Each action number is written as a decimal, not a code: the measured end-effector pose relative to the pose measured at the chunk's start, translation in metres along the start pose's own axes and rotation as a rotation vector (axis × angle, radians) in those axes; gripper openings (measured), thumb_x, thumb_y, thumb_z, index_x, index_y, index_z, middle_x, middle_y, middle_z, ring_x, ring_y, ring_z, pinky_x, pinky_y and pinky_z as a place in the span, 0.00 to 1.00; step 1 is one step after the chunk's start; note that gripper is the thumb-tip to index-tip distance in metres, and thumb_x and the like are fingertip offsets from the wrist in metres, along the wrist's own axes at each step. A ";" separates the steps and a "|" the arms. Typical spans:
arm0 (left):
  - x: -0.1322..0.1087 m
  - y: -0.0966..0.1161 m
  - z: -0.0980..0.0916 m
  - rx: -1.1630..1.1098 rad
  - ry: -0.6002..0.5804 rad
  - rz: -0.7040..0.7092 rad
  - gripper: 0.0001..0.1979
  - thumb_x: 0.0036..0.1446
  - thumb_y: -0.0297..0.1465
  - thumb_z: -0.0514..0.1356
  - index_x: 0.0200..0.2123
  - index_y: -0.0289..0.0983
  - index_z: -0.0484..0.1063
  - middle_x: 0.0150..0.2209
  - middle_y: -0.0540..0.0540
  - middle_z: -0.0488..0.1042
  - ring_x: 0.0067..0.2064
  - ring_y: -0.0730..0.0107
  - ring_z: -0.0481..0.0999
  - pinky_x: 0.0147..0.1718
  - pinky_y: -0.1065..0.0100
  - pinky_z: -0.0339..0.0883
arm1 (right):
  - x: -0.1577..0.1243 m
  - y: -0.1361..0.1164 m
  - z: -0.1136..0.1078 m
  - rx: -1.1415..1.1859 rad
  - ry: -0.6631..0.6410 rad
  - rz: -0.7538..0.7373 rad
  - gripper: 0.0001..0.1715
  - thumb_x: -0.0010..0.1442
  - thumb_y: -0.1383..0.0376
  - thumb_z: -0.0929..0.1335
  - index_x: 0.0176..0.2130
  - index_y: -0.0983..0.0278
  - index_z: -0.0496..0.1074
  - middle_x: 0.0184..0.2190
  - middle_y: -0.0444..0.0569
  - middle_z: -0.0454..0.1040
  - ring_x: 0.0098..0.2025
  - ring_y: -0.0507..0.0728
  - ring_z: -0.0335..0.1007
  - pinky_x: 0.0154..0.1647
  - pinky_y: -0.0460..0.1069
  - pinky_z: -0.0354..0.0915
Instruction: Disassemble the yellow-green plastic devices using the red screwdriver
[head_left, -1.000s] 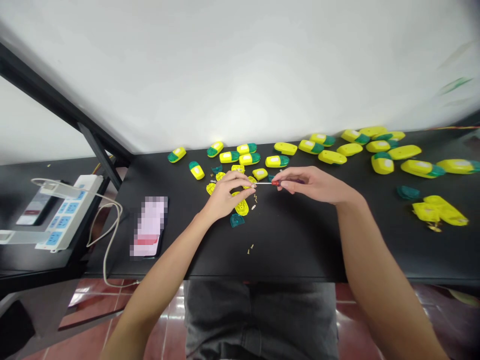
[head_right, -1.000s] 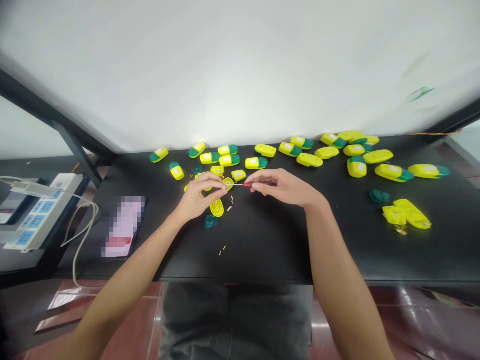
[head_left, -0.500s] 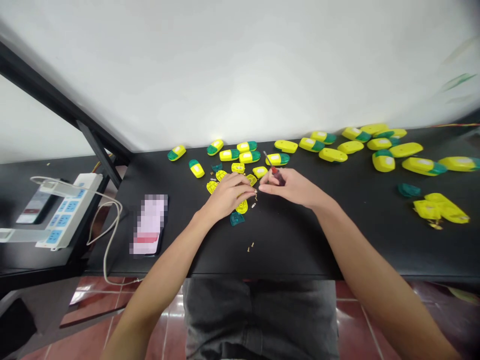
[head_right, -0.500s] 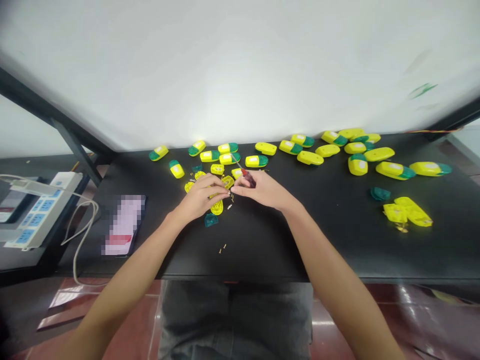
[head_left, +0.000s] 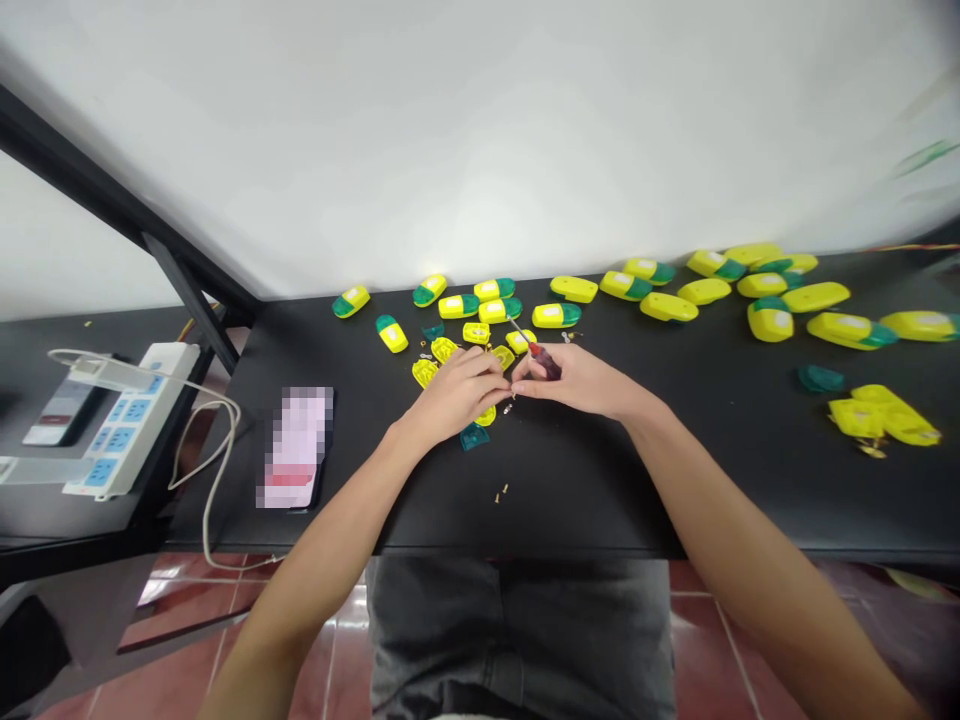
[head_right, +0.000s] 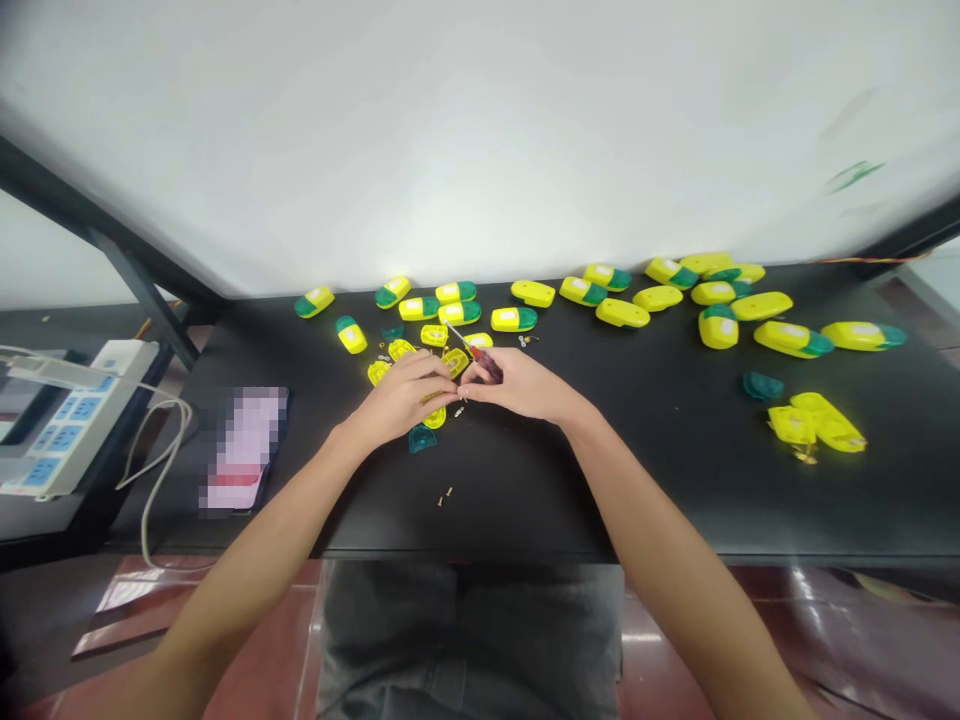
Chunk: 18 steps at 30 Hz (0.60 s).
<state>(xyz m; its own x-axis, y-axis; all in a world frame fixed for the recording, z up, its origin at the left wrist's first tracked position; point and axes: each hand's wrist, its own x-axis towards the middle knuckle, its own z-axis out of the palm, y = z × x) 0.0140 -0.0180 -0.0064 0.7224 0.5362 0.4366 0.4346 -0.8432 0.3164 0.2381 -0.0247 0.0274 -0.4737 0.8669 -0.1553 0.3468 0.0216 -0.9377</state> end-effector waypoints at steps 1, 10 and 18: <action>0.000 0.000 0.000 -0.001 -0.004 0.000 0.16 0.72 0.37 0.55 0.37 0.36 0.78 0.38 0.43 0.77 0.41 0.64 0.71 0.41 0.63 0.63 | 0.000 0.001 0.000 0.000 -0.015 0.002 0.35 0.50 0.43 0.76 0.25 0.59 0.54 0.31 0.45 0.71 0.33 0.54 0.60 0.36 0.51 0.59; 0.000 0.002 0.000 -0.049 -0.030 -0.027 0.14 0.72 0.37 0.56 0.38 0.37 0.78 0.40 0.43 0.76 0.42 0.63 0.72 0.42 0.62 0.66 | 0.002 0.009 -0.005 -0.066 -0.101 -0.029 0.22 0.56 0.46 0.73 0.32 0.62 0.72 0.28 0.41 0.60 0.30 0.53 0.54 0.33 0.50 0.57; 0.002 0.005 -0.002 -0.114 -0.013 0.018 0.15 0.73 0.37 0.55 0.39 0.38 0.79 0.39 0.43 0.77 0.41 0.64 0.72 0.43 0.62 0.66 | 0.001 0.007 -0.011 0.014 -0.237 -0.025 0.25 0.55 0.44 0.74 0.32 0.62 0.68 0.29 0.41 0.63 0.31 0.52 0.54 0.32 0.50 0.54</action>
<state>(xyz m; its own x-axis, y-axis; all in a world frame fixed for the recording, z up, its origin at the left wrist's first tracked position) 0.0165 -0.0208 -0.0017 0.7370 0.5197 0.4322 0.3579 -0.8424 0.4028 0.2489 -0.0179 0.0246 -0.6593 0.7252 -0.1988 0.3220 0.0333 -0.9462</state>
